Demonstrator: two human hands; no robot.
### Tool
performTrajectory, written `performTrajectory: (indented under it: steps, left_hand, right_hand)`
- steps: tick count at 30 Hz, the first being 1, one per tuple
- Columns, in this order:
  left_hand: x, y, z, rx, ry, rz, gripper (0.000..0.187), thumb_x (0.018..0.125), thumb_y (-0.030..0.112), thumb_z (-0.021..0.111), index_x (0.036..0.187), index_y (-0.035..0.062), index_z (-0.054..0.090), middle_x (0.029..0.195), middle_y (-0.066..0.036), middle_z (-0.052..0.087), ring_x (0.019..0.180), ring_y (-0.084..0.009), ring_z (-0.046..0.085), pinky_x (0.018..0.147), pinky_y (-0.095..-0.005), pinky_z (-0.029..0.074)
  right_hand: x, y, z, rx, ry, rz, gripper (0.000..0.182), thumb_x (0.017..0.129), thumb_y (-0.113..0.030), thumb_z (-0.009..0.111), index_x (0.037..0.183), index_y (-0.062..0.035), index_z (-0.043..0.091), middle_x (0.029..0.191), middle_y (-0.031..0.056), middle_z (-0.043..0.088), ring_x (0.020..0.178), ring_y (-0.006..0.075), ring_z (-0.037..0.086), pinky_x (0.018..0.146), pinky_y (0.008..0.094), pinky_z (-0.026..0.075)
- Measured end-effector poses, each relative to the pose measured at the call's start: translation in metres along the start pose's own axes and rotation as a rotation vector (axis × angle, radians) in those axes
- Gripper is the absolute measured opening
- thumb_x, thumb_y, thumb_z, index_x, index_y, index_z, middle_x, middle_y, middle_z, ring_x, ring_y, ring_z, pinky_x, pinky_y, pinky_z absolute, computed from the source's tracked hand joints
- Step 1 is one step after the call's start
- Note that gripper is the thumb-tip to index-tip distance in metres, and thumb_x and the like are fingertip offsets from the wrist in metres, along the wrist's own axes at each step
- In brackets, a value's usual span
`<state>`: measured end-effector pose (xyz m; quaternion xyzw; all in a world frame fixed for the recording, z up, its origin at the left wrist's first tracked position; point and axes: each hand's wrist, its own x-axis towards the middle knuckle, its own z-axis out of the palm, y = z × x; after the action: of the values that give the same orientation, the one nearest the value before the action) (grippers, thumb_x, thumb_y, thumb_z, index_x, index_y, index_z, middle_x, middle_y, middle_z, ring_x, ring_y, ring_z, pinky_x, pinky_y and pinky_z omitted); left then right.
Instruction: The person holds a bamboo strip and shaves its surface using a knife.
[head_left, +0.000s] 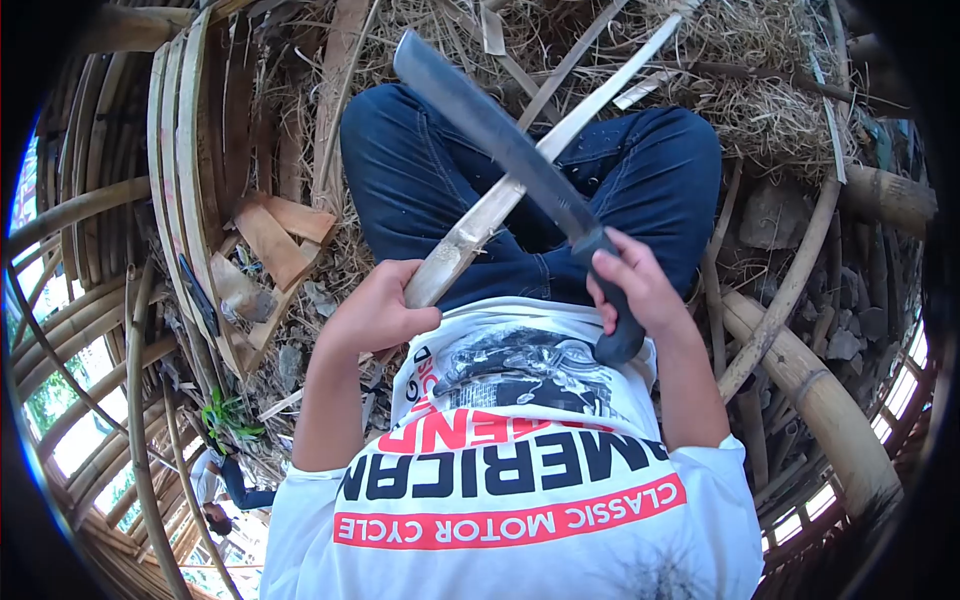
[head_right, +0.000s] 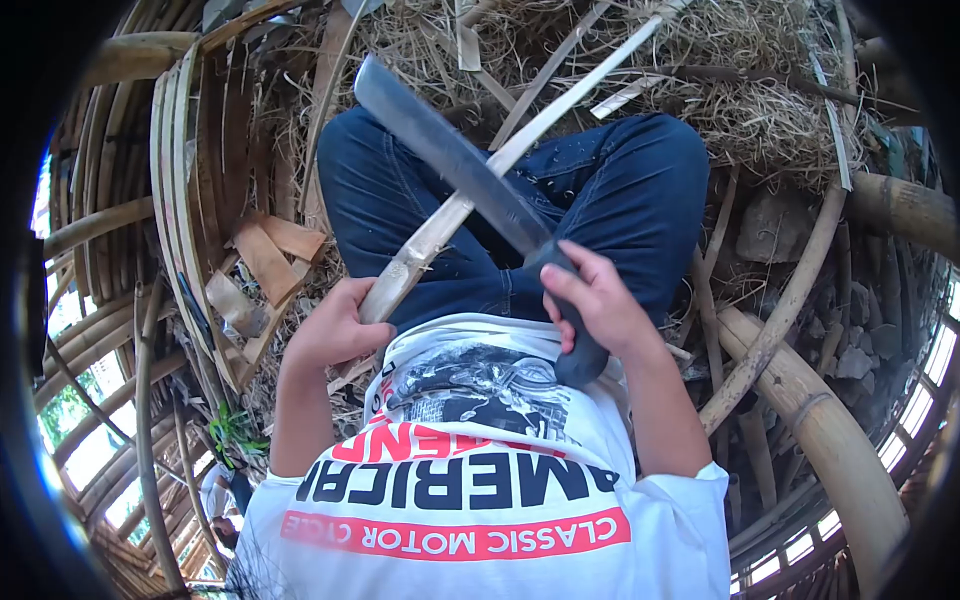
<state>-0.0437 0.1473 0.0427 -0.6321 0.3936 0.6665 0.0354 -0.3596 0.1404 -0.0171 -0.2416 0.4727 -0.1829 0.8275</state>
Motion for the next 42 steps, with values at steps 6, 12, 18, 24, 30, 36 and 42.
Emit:
performTrajectory:
  steps: [6,12,18,24,30,36,42]
  left_hand:
    - [0.000,-0.005,-0.003,0.024,0.031,0.016,0.045,0.070,0.010,0.069,0.111,-0.0065,0.063,0.065,0.001,0.057,0.052,-0.0065,0.053,0.046,-0.0256,0.042]
    - [-0.002,-0.004,-0.006,0.015,0.063,0.081,0.052,0.070,0.010,0.072,0.118,-0.0045,0.062,0.065,0.002,0.056,0.051,-0.0063,0.052,0.045,-0.0245,0.041]
    - [-0.006,0.001,-0.009,-0.042,0.062,0.000,0.052,0.070,0.009,0.073,0.118,-0.0046,0.062,0.067,0.002,0.057,0.050,-0.0060,0.052,0.044,-0.0237,0.040]
    - [-0.003,0.002,-0.009,0.024,0.053,0.024,0.052,0.070,0.009,0.072,0.119,-0.0048,0.062,0.067,0.002,0.058,0.050,-0.0055,0.052,0.045,-0.0229,0.040]
    - [-0.002,-0.004,-0.006,0.016,0.062,0.056,0.047,0.070,0.010,0.072,0.113,-0.0060,0.063,0.067,0.002,0.056,0.053,-0.0062,0.052,0.049,-0.0239,0.041]
    - [0.001,-0.004,-0.005,-0.045,0.063,0.065,0.048,0.071,0.010,0.072,0.115,-0.0054,0.063,0.067,0.002,0.058,0.050,-0.0059,0.053,0.045,-0.0238,0.041]
    - [0.010,-0.011,-0.010,-0.005,0.051,0.096,0.050,0.071,0.010,0.073,0.118,-0.0055,0.062,0.066,0.001,0.059,0.049,-0.0061,0.053,0.044,-0.0231,0.040]
  right_hand:
    - [0.003,0.006,-0.004,0.034,0.046,-0.061,0.039,0.099,-0.028,0.056,0.128,-0.0032,0.052,0.065,0.0043,0.053,0.043,0.0087,0.048,0.040,0.0243,0.046]
    - [0.010,0.002,-0.009,0.090,0.120,-0.087,0.039,0.100,-0.028,0.054,0.129,-0.0025,0.051,0.064,0.0047,0.053,0.043,0.0089,0.049,0.040,0.0248,0.046]
    - [-0.001,0.002,-0.013,0.037,0.059,-0.081,0.035,0.099,-0.024,0.055,0.126,-0.0024,0.051,0.064,0.0053,0.054,0.044,0.0094,0.050,0.042,0.0250,0.047]
    - [-0.004,0.007,-0.003,0.012,-0.016,-0.029,0.033,0.100,-0.026,0.054,0.125,-0.0032,0.051,0.066,0.0048,0.054,0.045,0.0092,0.050,0.042,0.0252,0.048]
    - [0.005,0.004,-0.003,0.121,0.131,-0.075,0.035,0.101,-0.025,0.053,0.128,-0.0035,0.050,0.064,0.0048,0.053,0.044,0.0097,0.050,0.042,0.0255,0.047]
    - [0.003,0.000,-0.011,0.041,-0.003,-0.069,0.037,0.100,-0.028,0.054,0.127,-0.0031,0.051,0.064,0.0051,0.052,0.044,0.0097,0.050,0.042,0.0256,0.047]
    - [0.001,0.001,0.005,0.007,-0.144,0.051,0.029,0.099,-0.025,0.057,0.117,-0.0034,0.051,0.066,0.0033,0.053,0.046,0.0092,0.050,0.042,0.0256,0.047]
